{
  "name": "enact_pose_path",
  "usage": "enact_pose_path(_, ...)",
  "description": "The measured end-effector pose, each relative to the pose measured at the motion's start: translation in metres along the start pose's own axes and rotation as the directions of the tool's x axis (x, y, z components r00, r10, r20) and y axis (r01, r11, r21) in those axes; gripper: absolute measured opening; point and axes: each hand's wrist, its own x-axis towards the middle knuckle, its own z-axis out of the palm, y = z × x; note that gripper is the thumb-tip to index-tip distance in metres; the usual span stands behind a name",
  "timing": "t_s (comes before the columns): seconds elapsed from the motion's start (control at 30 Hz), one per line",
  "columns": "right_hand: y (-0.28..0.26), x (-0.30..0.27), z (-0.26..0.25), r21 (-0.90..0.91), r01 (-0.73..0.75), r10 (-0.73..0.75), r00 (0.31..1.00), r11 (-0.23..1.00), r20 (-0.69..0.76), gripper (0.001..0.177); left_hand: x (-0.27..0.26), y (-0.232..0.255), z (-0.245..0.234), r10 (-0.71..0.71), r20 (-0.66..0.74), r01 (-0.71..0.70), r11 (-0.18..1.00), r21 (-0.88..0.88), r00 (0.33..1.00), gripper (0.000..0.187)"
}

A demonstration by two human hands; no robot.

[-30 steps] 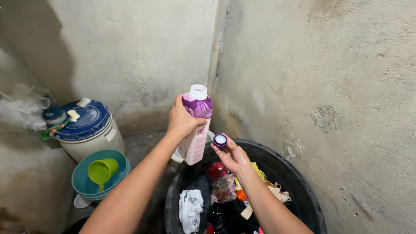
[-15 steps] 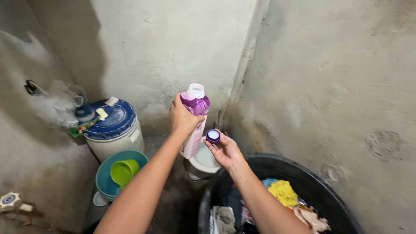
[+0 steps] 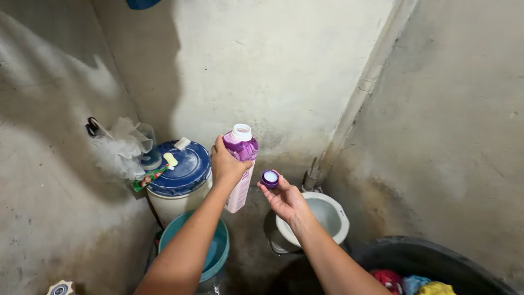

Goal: The person pours water from a green scoop into a black basin containing clothes. They then open a purple bottle of liquid detergent, pour some into the cap, and add it to the basin. Finally, they agitate the clothes in the water by hand.

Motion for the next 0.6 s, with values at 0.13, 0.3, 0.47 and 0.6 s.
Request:
enact_pose_path(0.13,0.018,0.036,0.012,0.010,-0.031,0.031,0.999,0.999,0.021,0.035,0.024,-0.037,-0.009,-0.034,-0.019,0.033,0.998,-0.044,0.999,0.117)
enact_pose_path(0.3,0.041,0.081,0.015,-0.019,-0.029,0.030,0.995,0.999,0.096,0.035,0.056,-0.082,-0.006,-0.037,-0.087,0.032,0.998,-0.055,0.996,0.116)
enact_pose_path(0.47,0.066,0.115,0.014,-0.016,-0.065,0.066,0.997,0.998,0.047,0.037,0.090,-0.128,-0.003,0.005,-0.174,-0.017,0.998,-0.065,0.985,0.116)
enact_pose_path(0.6,0.084,0.134,0.009,-0.029,-0.075,0.076,0.996,0.997,0.039,0.037,0.111,-0.165,0.000,-0.003,-0.198,-0.006,0.999,-0.045,0.980,0.116)
